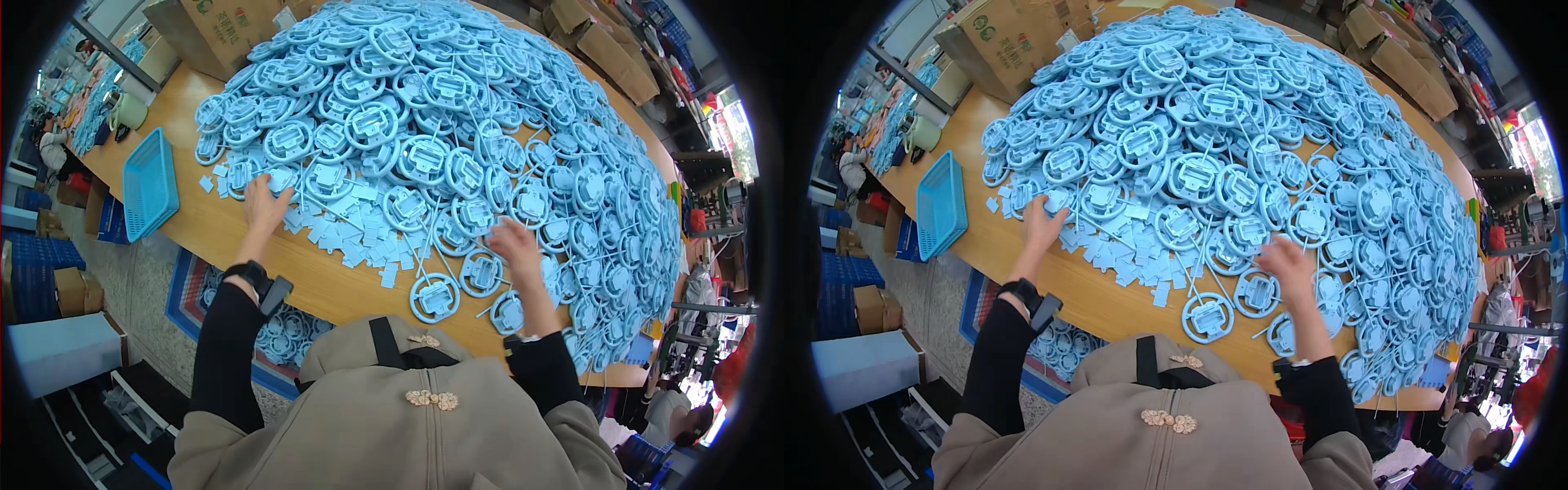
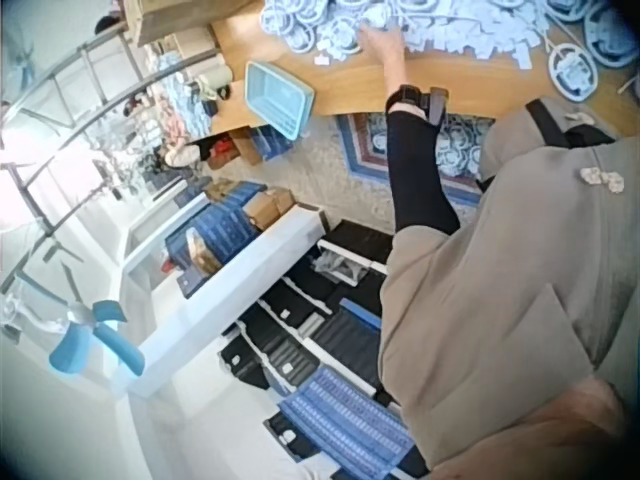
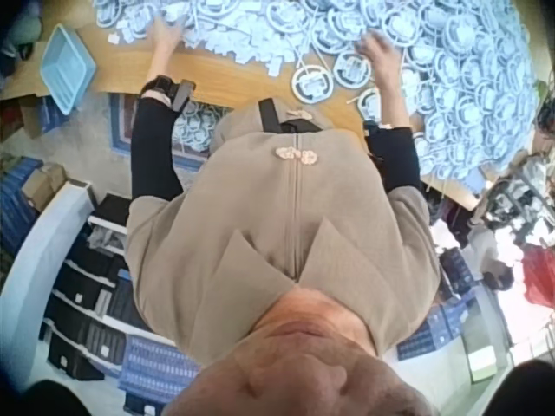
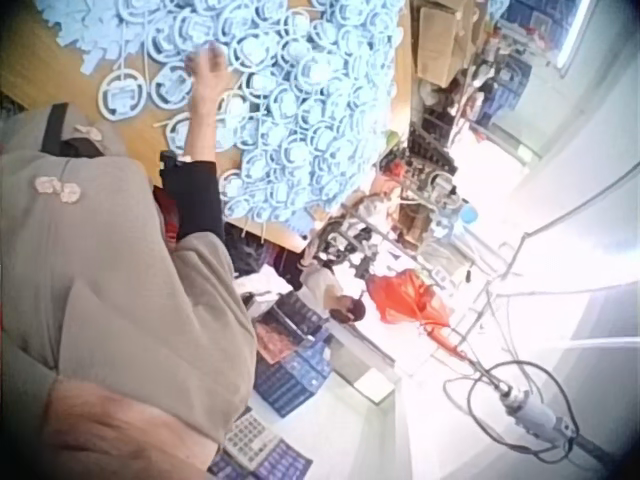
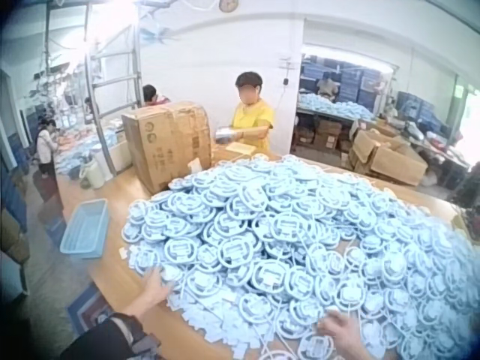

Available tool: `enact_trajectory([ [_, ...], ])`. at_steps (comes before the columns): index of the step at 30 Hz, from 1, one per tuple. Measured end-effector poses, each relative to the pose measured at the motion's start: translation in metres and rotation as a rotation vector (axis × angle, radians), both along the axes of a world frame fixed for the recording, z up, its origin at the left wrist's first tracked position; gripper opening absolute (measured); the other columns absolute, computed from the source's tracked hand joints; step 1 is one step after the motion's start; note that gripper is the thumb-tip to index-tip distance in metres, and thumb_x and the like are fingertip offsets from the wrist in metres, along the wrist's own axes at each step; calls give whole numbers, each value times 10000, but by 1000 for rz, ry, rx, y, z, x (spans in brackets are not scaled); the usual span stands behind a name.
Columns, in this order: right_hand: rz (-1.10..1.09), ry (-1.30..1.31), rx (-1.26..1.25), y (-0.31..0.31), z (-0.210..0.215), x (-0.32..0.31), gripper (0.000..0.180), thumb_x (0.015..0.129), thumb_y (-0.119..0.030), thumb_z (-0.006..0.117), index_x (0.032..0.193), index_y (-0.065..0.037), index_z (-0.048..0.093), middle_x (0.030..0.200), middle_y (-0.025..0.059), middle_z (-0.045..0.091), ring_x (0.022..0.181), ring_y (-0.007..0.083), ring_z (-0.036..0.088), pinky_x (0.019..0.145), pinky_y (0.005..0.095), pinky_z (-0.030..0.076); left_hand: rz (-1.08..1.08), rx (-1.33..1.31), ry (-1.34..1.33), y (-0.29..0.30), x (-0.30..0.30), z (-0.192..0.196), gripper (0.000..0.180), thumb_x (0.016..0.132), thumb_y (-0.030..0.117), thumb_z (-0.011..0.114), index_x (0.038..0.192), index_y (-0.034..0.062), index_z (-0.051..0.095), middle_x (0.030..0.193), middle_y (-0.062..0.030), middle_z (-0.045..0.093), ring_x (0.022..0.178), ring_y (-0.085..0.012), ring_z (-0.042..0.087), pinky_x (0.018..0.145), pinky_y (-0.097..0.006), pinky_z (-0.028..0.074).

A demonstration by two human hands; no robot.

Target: The person is sorting and assembling blue plastic fan guard components at a workbench in a factory.

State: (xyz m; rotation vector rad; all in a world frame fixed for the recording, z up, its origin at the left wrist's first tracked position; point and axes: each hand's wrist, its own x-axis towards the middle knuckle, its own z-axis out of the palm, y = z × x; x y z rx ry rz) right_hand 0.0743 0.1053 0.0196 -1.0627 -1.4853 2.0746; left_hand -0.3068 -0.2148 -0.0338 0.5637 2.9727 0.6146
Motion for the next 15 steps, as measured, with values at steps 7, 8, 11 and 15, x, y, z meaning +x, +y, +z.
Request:
enact_trajectory([
  [7,523,-162,309,-85,-15,-89,336,823,-146,695,1122,-18,613,937,75,659,794,131,624,726,263,507,54,-159,-181,21,-1,18,781,688,450,709,1319,69,452,1290,-212,460,1185,-388,430,992,-468,375],
  [8,590,-171,394,-88,-15,-95,331,832,-145,687,1126,-12,611,934,68,655,804,121,619,726,260,502,45,-158,-204,15,-2,18,798,671,491,694,1313,75,468,1268,-215,480,1175,-385,442,989,-456,381],
  [11,683,-164,459,-94,-8,-113,382,832,-184,695,1155,-8,590,969,81,640,848,125,604,725,271,494,14,-13,-176,-16,5,19,808,655,475,717,1299,49,478,1238,-231,498,1157,-381,461,974,-436,397],
  [15,578,-75,660,-99,-3,-130,489,820,-309,691,1159,22,570,1055,139,615,908,209,594,759,319,486,-195,130,-203,-11,70,52,782,626,387,773,1254,9,503,1133,-244,528,1051,-363,513,897,-413,439],
])
